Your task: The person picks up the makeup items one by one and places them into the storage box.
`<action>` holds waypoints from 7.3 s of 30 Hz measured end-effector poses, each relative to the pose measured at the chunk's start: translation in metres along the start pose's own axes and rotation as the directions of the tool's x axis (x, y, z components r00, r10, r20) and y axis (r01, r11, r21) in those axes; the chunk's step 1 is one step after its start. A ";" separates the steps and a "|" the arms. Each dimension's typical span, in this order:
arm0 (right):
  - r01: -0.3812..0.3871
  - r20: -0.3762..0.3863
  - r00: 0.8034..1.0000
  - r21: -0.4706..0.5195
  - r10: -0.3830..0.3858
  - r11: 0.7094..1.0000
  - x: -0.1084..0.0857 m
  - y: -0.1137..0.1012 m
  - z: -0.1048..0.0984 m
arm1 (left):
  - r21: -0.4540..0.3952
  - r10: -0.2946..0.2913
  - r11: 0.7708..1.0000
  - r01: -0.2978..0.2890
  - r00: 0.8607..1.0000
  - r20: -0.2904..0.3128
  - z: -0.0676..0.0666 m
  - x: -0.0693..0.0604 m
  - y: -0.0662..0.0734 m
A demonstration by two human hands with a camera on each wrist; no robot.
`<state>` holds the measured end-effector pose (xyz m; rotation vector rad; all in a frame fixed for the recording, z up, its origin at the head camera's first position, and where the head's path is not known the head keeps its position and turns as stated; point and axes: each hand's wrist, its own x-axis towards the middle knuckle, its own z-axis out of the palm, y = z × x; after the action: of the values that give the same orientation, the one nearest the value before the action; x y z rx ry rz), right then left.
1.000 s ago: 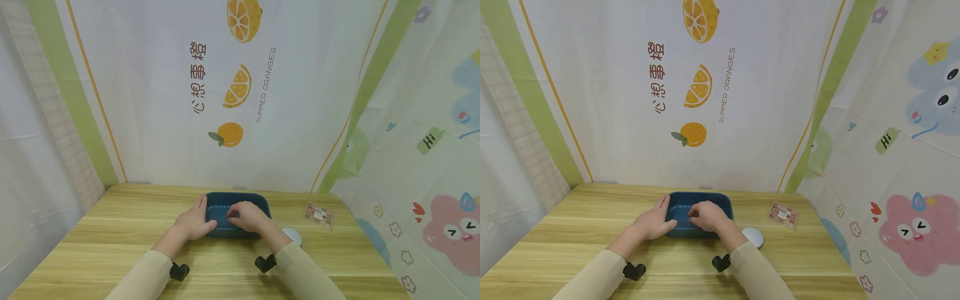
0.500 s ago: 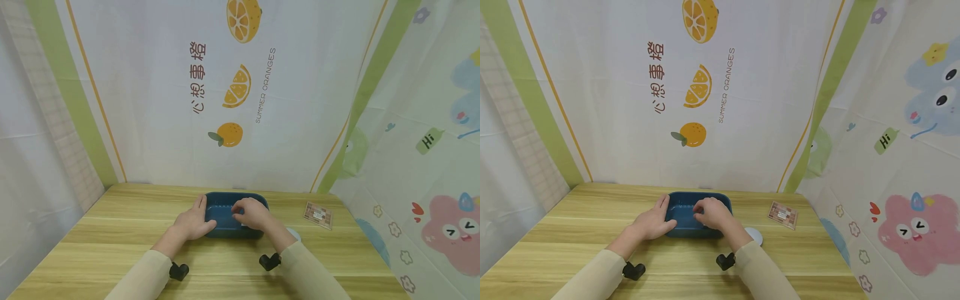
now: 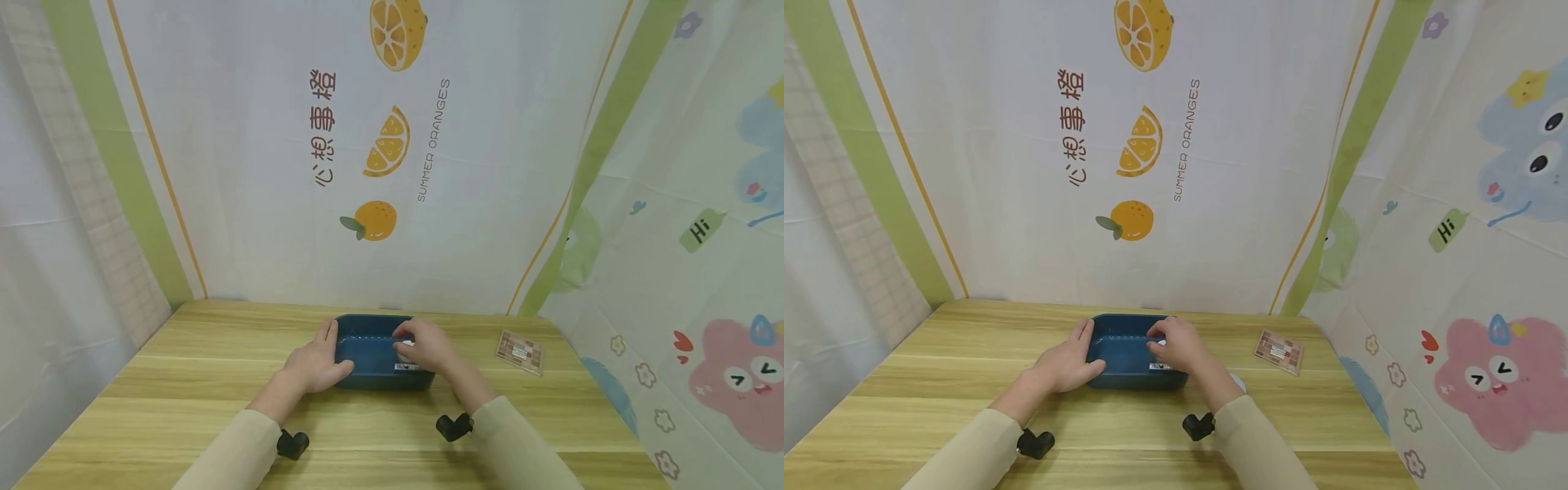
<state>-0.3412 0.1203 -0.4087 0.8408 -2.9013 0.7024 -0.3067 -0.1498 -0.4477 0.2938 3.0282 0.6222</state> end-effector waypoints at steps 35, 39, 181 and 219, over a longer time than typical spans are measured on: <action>-0.170 -0.128 0.977 0.015 0.171 0.985 -0.063 0.079 -0.035 | -0.019 0.006 1.000 -0.006 1.000 -0.007 0.001 -0.003 0.000; -0.166 -0.125 0.978 -0.007 0.164 0.986 -0.071 0.087 -0.032 | -0.016 0.011 1.000 -0.011 1.000 -0.010 0.002 -0.001 -0.001; -0.174 -0.178 0.973 -0.154 0.146 0.973 -0.041 0.033 -0.030 | -0.037 0.009 0.999 -0.009 1.000 0.004 0.003 0.000 -0.002; -0.078 -0.039 0.997 -0.223 0.071 0.972 -0.009 -0.012 0.008 | -0.012 0.017 1.000 -0.017 0.999 -0.028 0.002 -0.001 -0.001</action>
<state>-0.3265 0.1121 -0.4121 0.6929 -2.9243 0.3769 -0.3058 -0.1503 -0.4501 0.3136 3.0506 0.6510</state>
